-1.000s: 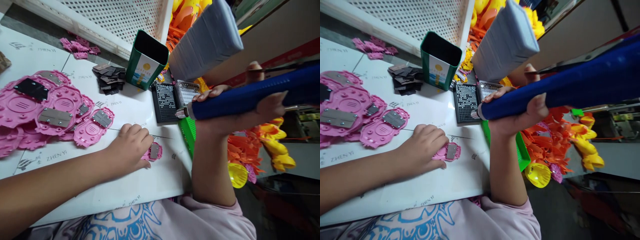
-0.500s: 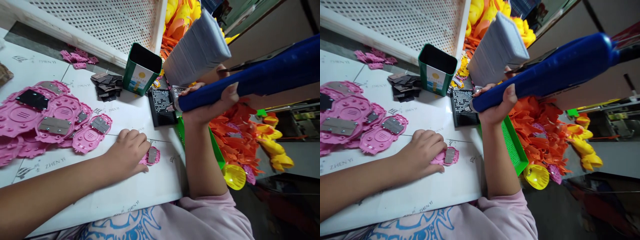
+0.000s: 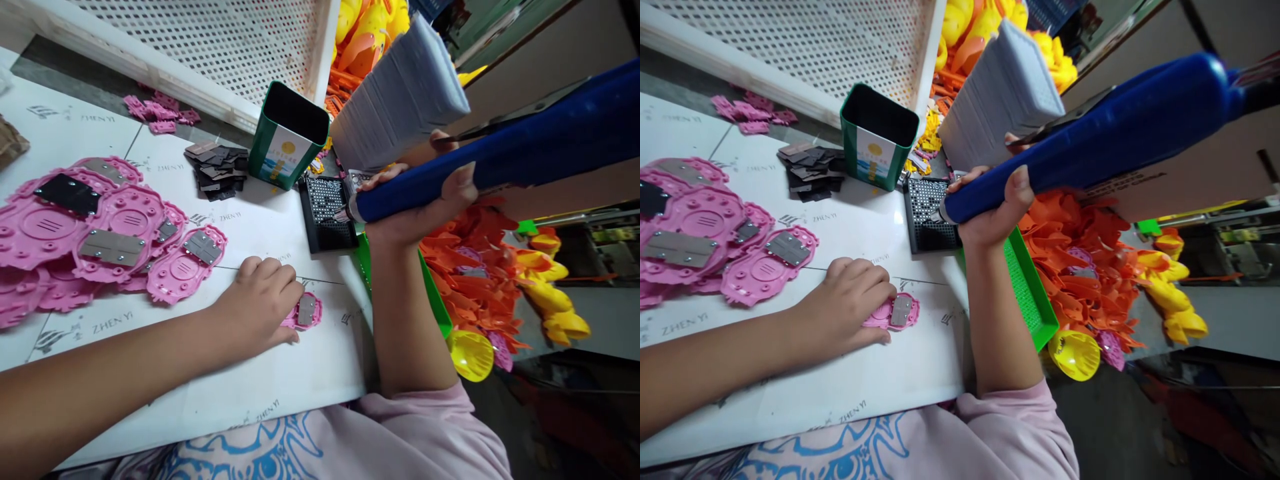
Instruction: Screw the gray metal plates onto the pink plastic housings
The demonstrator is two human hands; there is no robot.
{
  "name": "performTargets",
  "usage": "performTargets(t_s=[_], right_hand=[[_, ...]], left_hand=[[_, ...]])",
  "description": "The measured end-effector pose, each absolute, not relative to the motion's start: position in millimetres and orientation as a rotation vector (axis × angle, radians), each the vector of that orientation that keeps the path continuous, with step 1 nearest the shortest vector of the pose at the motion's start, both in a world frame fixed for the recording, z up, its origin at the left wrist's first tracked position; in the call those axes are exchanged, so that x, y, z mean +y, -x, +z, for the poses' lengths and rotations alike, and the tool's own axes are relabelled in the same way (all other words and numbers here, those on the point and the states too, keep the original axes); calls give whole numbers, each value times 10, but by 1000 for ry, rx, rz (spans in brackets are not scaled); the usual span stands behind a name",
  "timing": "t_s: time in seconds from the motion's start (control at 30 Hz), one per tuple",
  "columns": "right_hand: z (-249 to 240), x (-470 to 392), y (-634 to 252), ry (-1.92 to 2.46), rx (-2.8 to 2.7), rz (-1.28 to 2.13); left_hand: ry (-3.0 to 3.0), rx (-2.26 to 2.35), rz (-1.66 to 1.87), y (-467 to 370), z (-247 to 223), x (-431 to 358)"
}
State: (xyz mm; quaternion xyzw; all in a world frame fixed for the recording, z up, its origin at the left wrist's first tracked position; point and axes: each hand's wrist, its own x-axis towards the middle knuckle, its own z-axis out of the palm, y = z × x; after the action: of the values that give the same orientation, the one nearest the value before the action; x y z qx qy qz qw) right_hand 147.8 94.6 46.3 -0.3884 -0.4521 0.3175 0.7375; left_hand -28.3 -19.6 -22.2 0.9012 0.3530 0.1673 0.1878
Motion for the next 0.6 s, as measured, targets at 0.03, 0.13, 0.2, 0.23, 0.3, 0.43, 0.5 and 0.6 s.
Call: performTargets(t_s=[0.03, 0.13, 0.2, 0.23, 0.3, 0.43, 0.5, 0.6], right_hand=[[461, 952, -1478, 851, -995, 707], [454, 969, -1471, 861, -987, 715], [454, 976, -1468, 876, -969, 713], [457, 978, -1469, 879, -961, 713], [472, 978, -1482, 872, -959, 705], [555, 904, -1530, 867, -997, 698], [618, 792, -1557, 861, -1008, 744], [703, 516, -1635, 814, -1059, 869]], left_hand=[[-2540, 995, 477, 283, -224, -196], [-2545, 986, 484, 281, -225, -197], [-2542, 982, 473, 282, -222, -199], [-2539, 984, 467, 283, -219, -199], [-2529, 984, 461, 287, -211, -200], [-2504, 968, 466, 299, -193, -197], [-2487, 972, 466, 300, -187, -194], [-2476, 988, 470, 294, -179, -190]])
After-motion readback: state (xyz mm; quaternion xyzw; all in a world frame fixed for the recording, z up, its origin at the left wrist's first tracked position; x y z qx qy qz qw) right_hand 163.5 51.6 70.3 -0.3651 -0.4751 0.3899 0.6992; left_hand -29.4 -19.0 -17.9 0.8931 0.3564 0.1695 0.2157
